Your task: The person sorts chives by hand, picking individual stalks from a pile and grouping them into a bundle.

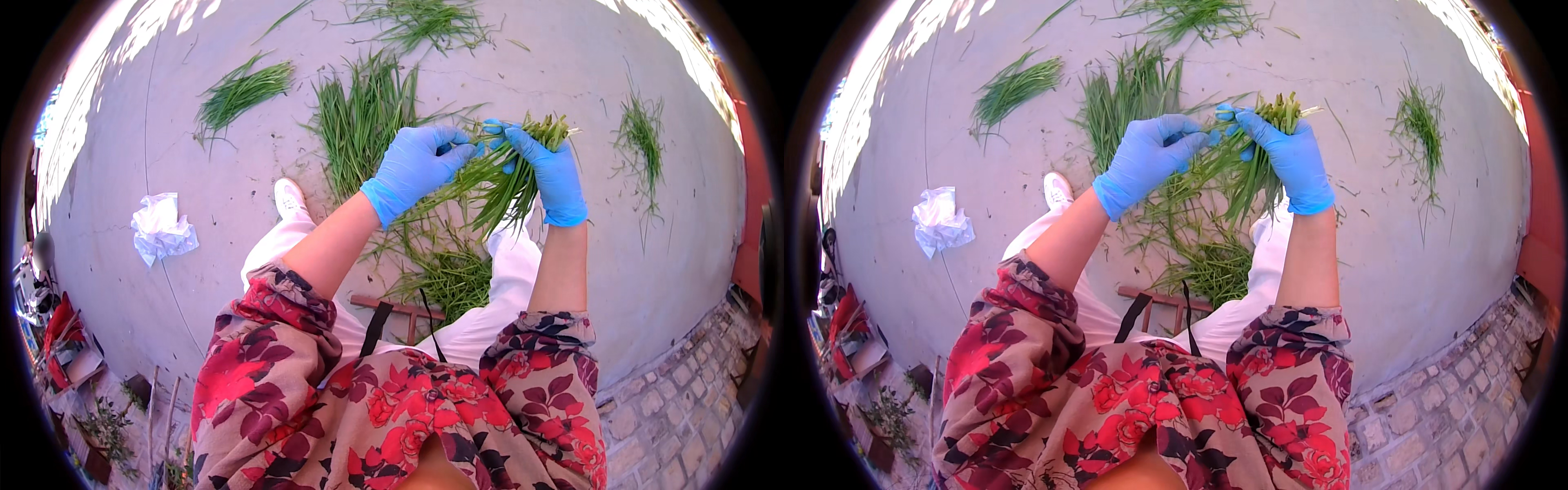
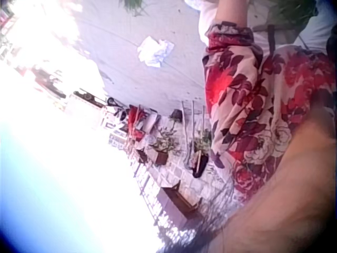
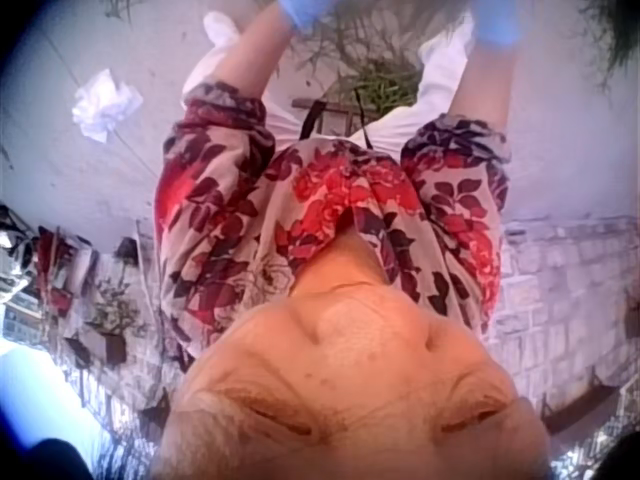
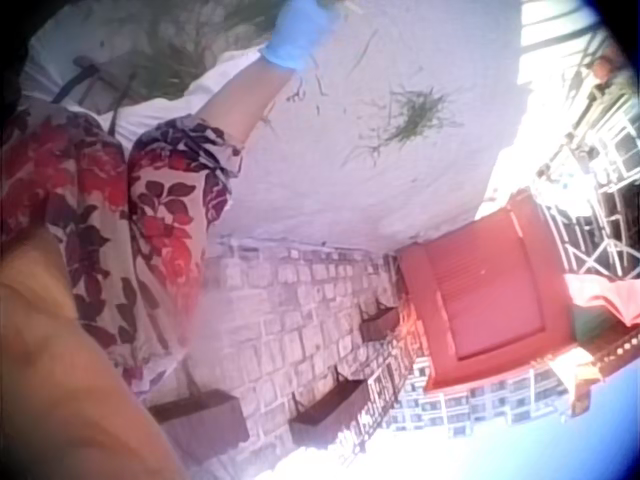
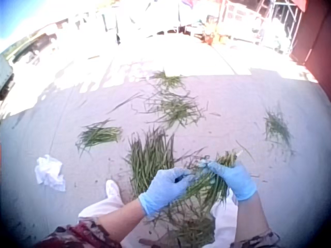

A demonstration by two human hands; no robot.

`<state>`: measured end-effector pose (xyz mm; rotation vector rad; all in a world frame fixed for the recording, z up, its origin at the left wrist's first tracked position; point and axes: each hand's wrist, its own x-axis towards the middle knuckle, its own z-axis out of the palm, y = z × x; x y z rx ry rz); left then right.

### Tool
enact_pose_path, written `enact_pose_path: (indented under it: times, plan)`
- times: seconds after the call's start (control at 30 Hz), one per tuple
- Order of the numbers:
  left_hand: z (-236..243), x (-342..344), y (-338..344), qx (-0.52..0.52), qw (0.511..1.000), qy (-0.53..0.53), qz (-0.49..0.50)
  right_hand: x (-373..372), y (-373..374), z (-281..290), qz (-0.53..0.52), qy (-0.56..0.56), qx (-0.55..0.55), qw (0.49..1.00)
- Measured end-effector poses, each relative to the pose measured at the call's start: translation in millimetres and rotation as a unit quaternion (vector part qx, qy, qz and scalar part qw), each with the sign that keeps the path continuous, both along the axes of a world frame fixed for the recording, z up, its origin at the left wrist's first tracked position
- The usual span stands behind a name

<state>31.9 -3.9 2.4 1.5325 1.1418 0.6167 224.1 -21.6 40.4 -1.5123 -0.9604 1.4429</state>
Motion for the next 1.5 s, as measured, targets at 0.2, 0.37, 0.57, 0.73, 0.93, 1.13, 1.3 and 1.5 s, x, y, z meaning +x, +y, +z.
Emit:
enact_pose_path:
  times: [0.2, 0.37, 0.57, 0.73, 0.93, 1.13, 1.3, 1.5]
  plan:
    - [11.4, -4.1, 4.3, -0.161, 0.968, -0.172, 0.091, 5.9, 0.6, -0.4, 0.010, -0.028, 0.001, 1.000]
    - [5.2, -10.2, 13.1, -0.174, 0.960, -0.195, 0.104, 21.3, 1.3, -0.5, 0.002, 0.006, 0.003, 1.000]
    - [10.7, 2.3, 1.8, -0.205, 0.962, -0.173, -0.049, 3.5, -3.6, -7.7, 0.033, 0.074, -0.001, 0.997]
    - [9.0, 3.0, 2.4, -0.236, 0.957, -0.166, -0.011, 7.2, -0.1, -4.0, -0.016, 0.020, -0.006, 1.000]
    - [-1.4, -16.6, 1.8, -0.179, 0.980, -0.089, -0.009, 57.8, 1.1, 7.0, -0.243, 0.032, 0.056, 0.968]
    - [-54.4, -28.9, -32.7, 0.084, 0.891, 0.259, -0.365, 93.2, -0.8, -6.7, -0.299, 0.136, 0.102, 0.939]
    - [-38.4, -21.1, -49.3, 0.216, 0.844, 0.344, -0.349, 92.5, 1.2, -10.8, -0.284, 0.185, 0.103, 0.935]
    - [-17.6, -18.5, -19.2, 0.110, 0.964, 0.139, -0.198, 78.2, 3.0, -10.7, -0.252, 0.188, 0.076, 0.946]
